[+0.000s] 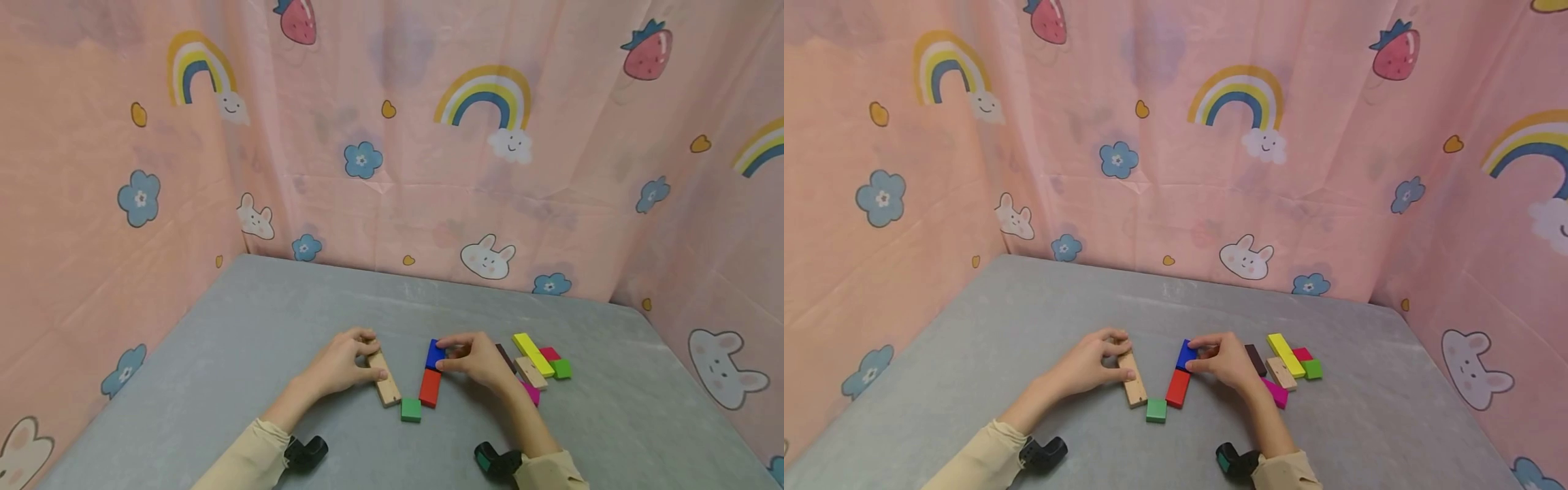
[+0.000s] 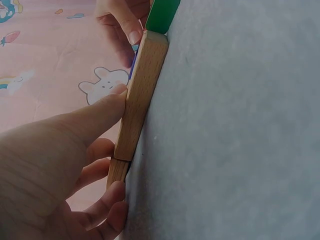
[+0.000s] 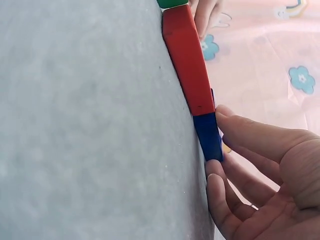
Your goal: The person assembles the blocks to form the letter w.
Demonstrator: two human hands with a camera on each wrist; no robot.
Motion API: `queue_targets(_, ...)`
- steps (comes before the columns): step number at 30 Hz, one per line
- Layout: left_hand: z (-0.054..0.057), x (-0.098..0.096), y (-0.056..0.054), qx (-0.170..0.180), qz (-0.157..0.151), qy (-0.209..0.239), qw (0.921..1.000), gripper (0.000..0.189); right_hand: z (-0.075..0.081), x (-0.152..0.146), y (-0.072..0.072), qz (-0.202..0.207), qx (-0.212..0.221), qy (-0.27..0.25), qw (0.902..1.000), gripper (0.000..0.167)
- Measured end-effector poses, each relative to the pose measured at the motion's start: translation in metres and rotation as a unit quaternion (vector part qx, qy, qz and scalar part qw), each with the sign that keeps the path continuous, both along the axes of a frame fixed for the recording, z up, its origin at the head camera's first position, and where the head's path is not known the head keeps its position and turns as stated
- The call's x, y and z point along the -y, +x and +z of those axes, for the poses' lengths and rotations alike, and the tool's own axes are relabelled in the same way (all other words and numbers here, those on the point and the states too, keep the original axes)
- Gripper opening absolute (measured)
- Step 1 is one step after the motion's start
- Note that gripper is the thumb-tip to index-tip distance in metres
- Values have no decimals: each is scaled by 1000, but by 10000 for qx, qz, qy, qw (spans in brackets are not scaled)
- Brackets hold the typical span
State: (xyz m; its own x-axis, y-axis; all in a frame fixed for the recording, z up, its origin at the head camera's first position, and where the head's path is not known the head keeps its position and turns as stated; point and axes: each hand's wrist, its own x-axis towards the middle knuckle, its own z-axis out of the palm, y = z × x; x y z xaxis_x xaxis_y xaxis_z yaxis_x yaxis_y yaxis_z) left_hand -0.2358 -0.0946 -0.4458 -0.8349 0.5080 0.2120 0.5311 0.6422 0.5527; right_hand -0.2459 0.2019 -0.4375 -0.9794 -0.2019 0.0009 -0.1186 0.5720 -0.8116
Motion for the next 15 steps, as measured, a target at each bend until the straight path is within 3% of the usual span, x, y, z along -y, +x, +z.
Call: queue_targets(15,1,-1,1,12,0,41,10000,65,4,-5,0,229,87,-145,9996,45)
